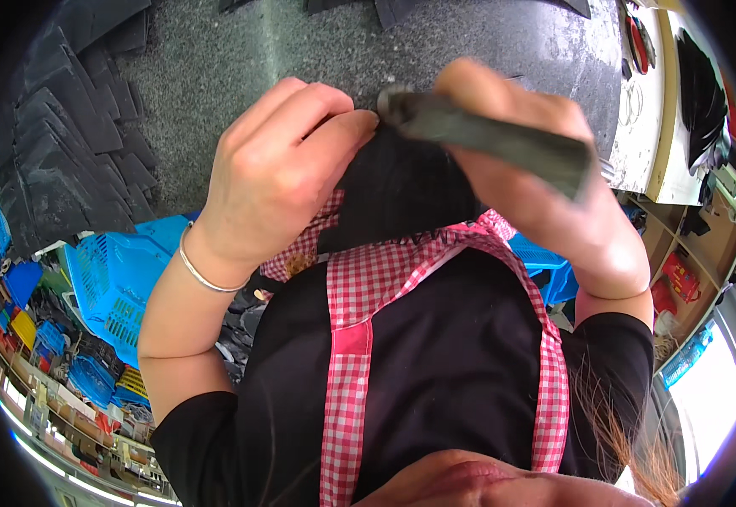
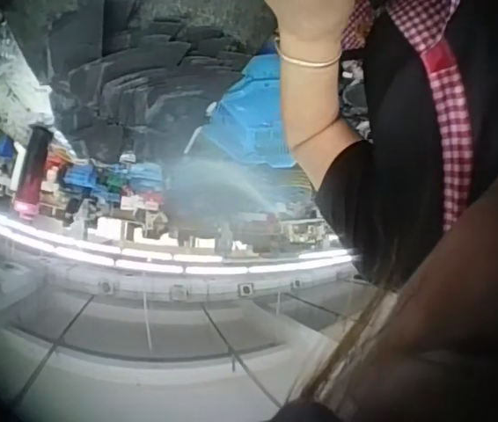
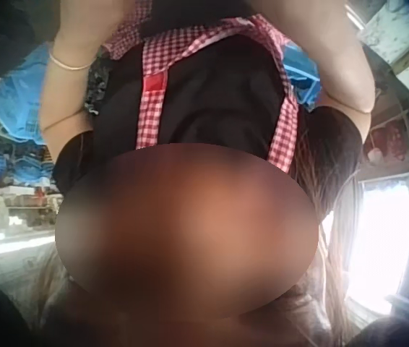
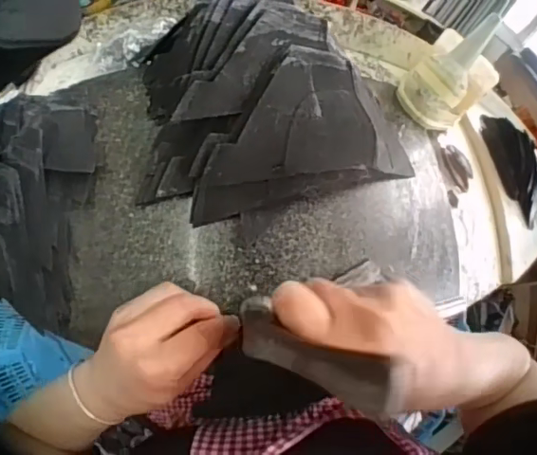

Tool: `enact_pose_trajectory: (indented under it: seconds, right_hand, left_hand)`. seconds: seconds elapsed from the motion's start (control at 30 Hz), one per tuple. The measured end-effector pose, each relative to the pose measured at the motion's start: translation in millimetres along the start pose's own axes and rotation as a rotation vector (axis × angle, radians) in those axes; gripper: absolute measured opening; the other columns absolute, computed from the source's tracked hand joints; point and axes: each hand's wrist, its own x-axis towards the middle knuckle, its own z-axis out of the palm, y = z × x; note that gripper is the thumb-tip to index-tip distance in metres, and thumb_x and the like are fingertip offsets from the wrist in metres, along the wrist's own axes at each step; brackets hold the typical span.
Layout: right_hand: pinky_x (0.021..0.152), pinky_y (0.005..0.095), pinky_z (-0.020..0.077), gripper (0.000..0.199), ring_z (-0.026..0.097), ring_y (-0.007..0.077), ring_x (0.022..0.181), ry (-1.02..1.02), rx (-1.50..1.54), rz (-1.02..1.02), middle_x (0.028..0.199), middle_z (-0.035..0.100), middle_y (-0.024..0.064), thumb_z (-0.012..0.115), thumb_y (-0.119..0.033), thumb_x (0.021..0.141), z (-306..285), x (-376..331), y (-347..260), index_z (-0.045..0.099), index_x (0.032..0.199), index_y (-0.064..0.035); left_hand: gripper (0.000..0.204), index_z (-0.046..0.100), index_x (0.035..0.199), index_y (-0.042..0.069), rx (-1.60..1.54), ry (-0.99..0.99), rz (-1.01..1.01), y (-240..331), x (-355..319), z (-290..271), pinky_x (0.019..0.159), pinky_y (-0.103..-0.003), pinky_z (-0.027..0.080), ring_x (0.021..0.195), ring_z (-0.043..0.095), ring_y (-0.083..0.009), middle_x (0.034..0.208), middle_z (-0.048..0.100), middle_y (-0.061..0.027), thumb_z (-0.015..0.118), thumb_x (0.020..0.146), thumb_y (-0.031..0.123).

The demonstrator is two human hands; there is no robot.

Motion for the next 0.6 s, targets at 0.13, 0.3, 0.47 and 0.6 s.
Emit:
enact_pose_trajectory:
  seconds: [0.13, 0.3, 0.47, 0.6]
  right_hand:
    - [0.056, 0.0366, 0.0510, 0.014, 0.067, 0.0207, 0.066, -0.025, -0.185, -0.039, 0.081, 0.057, 0.0018, 0.075, -0.020, 0.094, 5.5, 2.7, 7.4, 0.063, 0.095, -0.0141]
    - [0.060, 0.0424, 0.0518, 0.020, 0.066, 0.0378, 0.074, -0.040, 0.023, 0.032, 0.079, 0.060, 0.0131, 0.075, -0.013, 0.090, 6.8, 10.5, -14.1, 0.057, 0.096, -0.0082]
    - [0.058, 0.0427, 0.0518, 0.016, 0.066, 0.0367, 0.072, 0.027, 0.070, -0.029, 0.078, 0.061, 0.0123, 0.075, -0.010, 0.089, 2.4, -0.4, 1.8, 0.060, 0.095, -0.0082]
    - [0.062, 0.0440, 0.0578, 0.019, 0.072, 0.0326, 0.069, 0.115, 0.084, -0.038, 0.076, 0.071, 0.0152, 0.074, -0.021, 0.089, 6.2, -6.5, 19.6, 0.074, 0.099, -0.0040]
  left_hand:
    - [0.028, 0.070, 0.097, 0.001, -0.020, 0.009, -0.053, 1.9, -7.0, -2.3, 0.069, -0.034, 0.054, 0.077, 0.064, -0.0239, 0.089, 0.065, -0.0086, 0.086, 0.074, 0.001]
    - [0.043, 0.062, 0.099, 0.002, -0.095, 0.102, -0.261, 9.3, -12.9, -1.2, 0.070, -0.032, 0.054, 0.076, 0.063, -0.0224, 0.089, 0.064, -0.0102, 0.093, 0.070, 0.005]
    - [0.032, 0.066, 0.089, 0.006, -0.087, 0.046, 0.185, 31.9, -10.0, 12.7, 0.066, -0.038, 0.056, 0.076, 0.066, -0.0265, 0.081, 0.064, -0.0061, 0.091, 0.069, 0.009]
    - [0.049, 0.070, 0.129, 0.008, -0.011, -0.173, 0.346, 60.9, 6.6, 47.9, 0.103, -0.048, 0.050, 0.118, 0.064, -0.0289, 0.122, 0.066, -0.0104, 0.072, 0.080, 0.013]
